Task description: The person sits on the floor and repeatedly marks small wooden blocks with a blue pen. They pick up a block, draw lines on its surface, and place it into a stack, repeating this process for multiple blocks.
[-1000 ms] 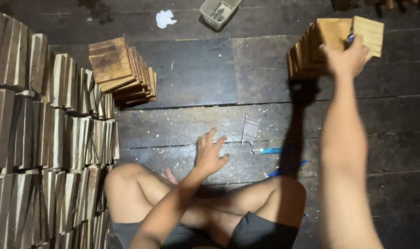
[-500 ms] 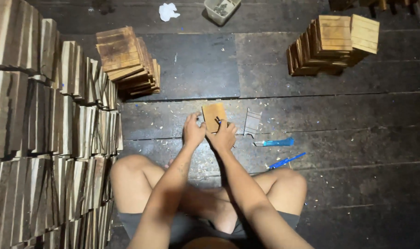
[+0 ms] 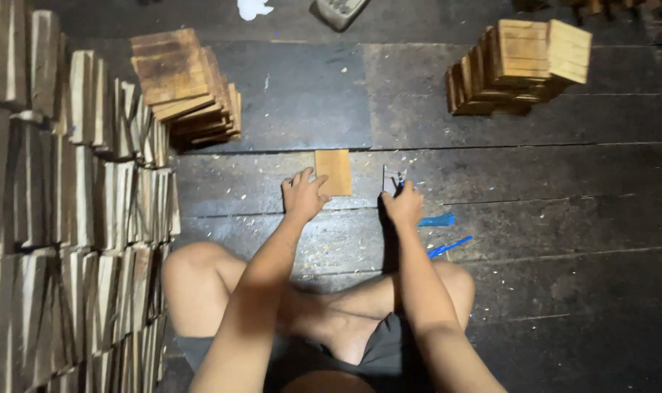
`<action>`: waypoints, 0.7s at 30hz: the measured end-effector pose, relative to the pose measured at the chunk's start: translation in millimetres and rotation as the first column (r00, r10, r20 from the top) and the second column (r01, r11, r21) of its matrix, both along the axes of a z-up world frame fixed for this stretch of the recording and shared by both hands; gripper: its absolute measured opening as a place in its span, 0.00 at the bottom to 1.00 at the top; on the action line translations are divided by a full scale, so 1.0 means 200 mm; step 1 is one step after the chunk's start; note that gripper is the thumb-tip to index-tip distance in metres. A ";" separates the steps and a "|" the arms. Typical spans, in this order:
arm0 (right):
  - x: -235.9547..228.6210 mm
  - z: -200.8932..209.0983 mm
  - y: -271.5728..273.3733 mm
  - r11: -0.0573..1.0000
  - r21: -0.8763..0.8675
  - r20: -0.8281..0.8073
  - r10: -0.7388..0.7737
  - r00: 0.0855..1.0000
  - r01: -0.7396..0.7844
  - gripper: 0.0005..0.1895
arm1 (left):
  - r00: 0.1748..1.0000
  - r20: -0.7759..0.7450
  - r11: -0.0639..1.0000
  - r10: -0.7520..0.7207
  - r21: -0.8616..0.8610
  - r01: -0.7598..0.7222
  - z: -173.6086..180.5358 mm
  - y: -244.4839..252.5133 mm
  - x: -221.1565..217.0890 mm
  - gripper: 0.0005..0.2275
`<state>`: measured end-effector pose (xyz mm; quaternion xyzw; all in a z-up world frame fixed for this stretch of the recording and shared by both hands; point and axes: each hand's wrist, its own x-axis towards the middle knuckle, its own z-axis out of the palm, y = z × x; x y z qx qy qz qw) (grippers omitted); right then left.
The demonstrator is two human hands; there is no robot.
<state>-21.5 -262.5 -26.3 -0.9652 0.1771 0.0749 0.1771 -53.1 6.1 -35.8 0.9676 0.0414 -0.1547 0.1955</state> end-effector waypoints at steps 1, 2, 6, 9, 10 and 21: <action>-0.04 0.00 0.02 1.000 0.002 -0.010 0.008 1.000 -0.008 0.31 | 1.000 -0.010 1.000 0.008 0.002 -0.008 -0.02 0.00 -0.04 0.24; -0.04 0.02 0.04 0.999 0.037 0.006 0.006 1.000 -0.006 0.32 | 1.000 0.000 1.000 0.024 0.005 -0.024 -0.03 -0.01 -0.03 0.25; -0.08 0.03 0.16 0.986 0.169 0.069 -0.009 0.998 -0.003 0.32 | 0.993 0.017 0.991 0.120 -0.060 -0.118 -0.04 -0.02 -0.03 0.32; -0.11 0.12 0.44 0.966 0.231 0.183 0.073 0.980 -0.115 0.27 | 0.982 -0.011 0.969 0.187 -0.164 -0.186 0.01 -0.02 -0.07 0.37; -0.09 0.08 0.52 0.965 0.236 0.179 0.073 0.981 -0.114 0.27 | 0.982 -0.014 0.970 0.187 -0.158 -0.187 0.05 -0.02 -0.09 0.37; -0.01 -0.01 0.67 0.927 0.053 0.088 0.366 0.926 -0.371 0.30 | 0.984 0.173 0.999 0.046 -0.011 -0.044 -0.13 -0.04 -0.05 0.27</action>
